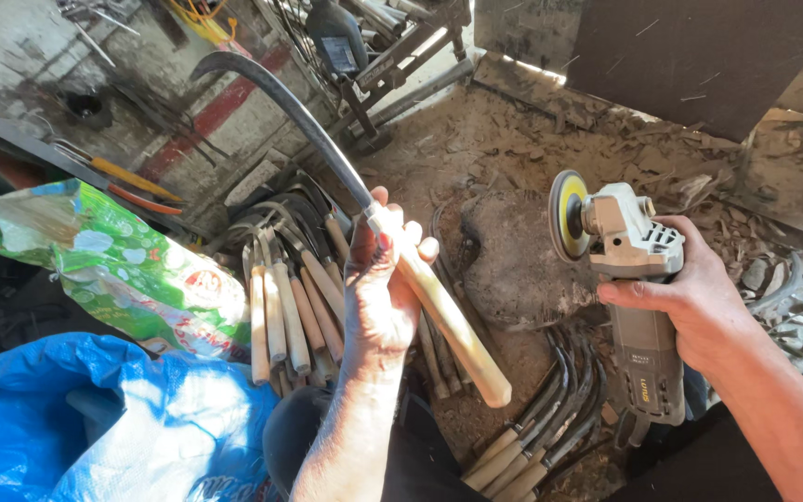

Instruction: The person uses an angle grinder with a sanding disc to smooth the wooden handles of several sickle-like tools. They pick up each tool, grind the handle, and place it back down, repeating the process for multiple items.

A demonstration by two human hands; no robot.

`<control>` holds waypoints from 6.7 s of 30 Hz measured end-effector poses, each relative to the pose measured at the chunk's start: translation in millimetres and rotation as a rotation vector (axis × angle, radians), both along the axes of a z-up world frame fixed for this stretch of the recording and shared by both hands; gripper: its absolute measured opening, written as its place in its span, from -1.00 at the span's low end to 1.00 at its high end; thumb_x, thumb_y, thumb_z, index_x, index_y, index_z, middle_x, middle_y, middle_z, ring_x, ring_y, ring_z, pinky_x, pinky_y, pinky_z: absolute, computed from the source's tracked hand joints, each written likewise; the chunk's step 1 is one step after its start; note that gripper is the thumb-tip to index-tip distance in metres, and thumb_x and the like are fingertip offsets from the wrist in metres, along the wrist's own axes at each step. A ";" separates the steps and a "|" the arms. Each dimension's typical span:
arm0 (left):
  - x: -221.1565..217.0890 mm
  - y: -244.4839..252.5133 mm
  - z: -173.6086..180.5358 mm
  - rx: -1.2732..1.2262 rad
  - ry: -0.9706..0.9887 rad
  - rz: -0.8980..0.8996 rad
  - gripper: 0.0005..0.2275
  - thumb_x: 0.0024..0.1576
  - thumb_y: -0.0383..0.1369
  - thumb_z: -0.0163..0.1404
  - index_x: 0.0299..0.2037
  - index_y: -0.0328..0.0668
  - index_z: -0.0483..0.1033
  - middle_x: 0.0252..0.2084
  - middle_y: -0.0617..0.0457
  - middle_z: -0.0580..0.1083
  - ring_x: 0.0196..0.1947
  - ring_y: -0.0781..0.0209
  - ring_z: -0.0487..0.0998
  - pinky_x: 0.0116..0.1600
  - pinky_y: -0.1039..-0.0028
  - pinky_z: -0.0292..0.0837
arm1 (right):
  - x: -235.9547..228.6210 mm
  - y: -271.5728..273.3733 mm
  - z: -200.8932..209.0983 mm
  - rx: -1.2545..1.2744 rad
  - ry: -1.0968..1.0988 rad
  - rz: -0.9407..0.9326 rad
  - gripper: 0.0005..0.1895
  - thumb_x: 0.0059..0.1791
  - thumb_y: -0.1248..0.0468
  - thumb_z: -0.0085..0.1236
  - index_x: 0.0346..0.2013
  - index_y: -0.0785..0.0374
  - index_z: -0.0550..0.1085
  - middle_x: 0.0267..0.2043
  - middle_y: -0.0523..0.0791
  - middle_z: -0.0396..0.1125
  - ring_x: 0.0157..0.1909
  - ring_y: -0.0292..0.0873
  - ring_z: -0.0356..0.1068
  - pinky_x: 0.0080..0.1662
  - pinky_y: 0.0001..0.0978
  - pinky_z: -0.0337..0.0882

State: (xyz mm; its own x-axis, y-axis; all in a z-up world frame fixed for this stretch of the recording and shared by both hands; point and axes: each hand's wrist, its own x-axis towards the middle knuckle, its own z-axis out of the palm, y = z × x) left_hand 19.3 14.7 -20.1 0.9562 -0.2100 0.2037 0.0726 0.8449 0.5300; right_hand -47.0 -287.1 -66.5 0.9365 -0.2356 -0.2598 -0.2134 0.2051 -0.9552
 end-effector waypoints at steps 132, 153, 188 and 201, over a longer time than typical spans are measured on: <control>2.1 16.0 -10.8 0.495 -0.317 0.274 -0.71 0.11 -0.54 0.30 0.02 -0.12 0.64 0.08 -0.05 0.54 0.11 0.12 0.52 0.27 0.28 0.42 | 10.3 42.3 69.6 -0.364 0.076 0.227 0.00 -0.39 0.49 0.56 0.25 0.11 0.24 0.08 -0.11 0.43 0.17 -0.19 0.44 0.22 -0.35 0.43; -5.5 29.2 -22.9 0.564 -0.341 0.343 -0.61 0.08 -0.72 0.23 0.08 -0.14 0.61 0.13 -0.06 0.53 0.09 0.08 0.59 0.14 0.27 0.60 | -2.1 60.1 103.0 -0.277 -0.056 0.267 -0.03 -0.41 0.45 0.50 0.24 0.09 0.28 0.11 -0.13 0.42 0.17 -0.19 0.44 0.18 -0.30 0.45; -11.3 32.2 2.8 0.793 -0.496 0.489 -0.74 0.15 -0.65 0.19 0.01 -0.23 0.60 0.09 0.04 0.49 0.13 0.21 0.50 0.29 0.43 0.42 | 22.1 53.4 91.0 -0.519 0.075 0.218 -0.05 -0.36 0.22 0.57 0.22 0.06 0.24 0.10 -0.05 0.42 0.17 -0.10 0.45 0.22 -0.23 0.43; -7.4 28.0 -2.8 0.811 -0.460 0.514 -0.74 0.13 -0.58 0.22 0.01 -0.25 0.57 0.06 0.01 0.49 0.12 0.17 0.50 0.27 0.38 0.45 | 2.4 70.5 96.2 -0.449 -0.229 0.276 -0.08 -0.39 0.28 0.50 0.19 0.16 0.25 0.08 -0.04 0.48 0.16 -0.09 0.48 0.19 -0.19 0.45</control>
